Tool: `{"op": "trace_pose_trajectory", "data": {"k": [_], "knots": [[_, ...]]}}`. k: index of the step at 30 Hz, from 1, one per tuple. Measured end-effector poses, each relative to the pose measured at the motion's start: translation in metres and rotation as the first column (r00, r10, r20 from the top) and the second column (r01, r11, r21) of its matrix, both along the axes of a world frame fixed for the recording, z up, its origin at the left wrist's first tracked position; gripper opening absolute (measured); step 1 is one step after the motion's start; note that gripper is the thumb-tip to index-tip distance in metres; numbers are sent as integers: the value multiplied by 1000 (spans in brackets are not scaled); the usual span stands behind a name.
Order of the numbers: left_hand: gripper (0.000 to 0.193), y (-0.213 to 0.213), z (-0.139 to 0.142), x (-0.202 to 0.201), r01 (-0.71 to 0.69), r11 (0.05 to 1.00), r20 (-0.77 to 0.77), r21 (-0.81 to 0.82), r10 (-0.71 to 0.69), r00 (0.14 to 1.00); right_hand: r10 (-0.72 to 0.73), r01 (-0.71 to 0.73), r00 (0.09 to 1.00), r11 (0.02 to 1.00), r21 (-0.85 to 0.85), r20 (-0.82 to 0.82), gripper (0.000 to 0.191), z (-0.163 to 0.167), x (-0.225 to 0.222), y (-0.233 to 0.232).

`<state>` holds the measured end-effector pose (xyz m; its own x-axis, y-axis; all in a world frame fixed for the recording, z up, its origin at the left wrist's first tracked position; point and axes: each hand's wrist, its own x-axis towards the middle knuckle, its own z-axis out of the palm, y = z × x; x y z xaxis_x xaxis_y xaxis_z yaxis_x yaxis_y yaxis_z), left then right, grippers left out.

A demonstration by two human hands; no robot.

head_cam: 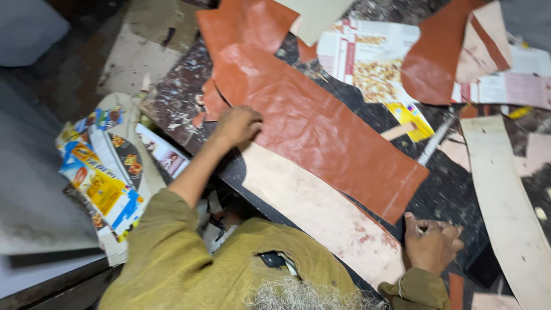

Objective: The person aligns a paper pattern on a large piece of orange leather, then uses scissors to cut the leather along the pattern's edge. They measure the cut piece with a tape measure and continue cutting additional sections.

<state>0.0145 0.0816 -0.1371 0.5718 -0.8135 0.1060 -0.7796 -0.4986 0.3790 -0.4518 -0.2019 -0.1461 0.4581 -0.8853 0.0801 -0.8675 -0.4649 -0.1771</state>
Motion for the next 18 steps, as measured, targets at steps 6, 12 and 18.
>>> {"op": "trace_pose_trajectory", "data": {"k": [6, 12, 18], "knots": [[28, -54, -22, -44, 77, 992, -22, -98, -79, 997, 30, -30, 1000, 998, 50, 1, 38, -35, 78, -24], [48, -67, -28, -64, 230, 953, 39, -196, -227, 973, -175, 179, 983, 980, -81, 56, 38, -21, 46, -66], [22, -124, -19, -61, 339, 937, 55, -82, -336, 940, -240, 250, 961, 967, -57, 135, 49, -9, -36, -43]]}}
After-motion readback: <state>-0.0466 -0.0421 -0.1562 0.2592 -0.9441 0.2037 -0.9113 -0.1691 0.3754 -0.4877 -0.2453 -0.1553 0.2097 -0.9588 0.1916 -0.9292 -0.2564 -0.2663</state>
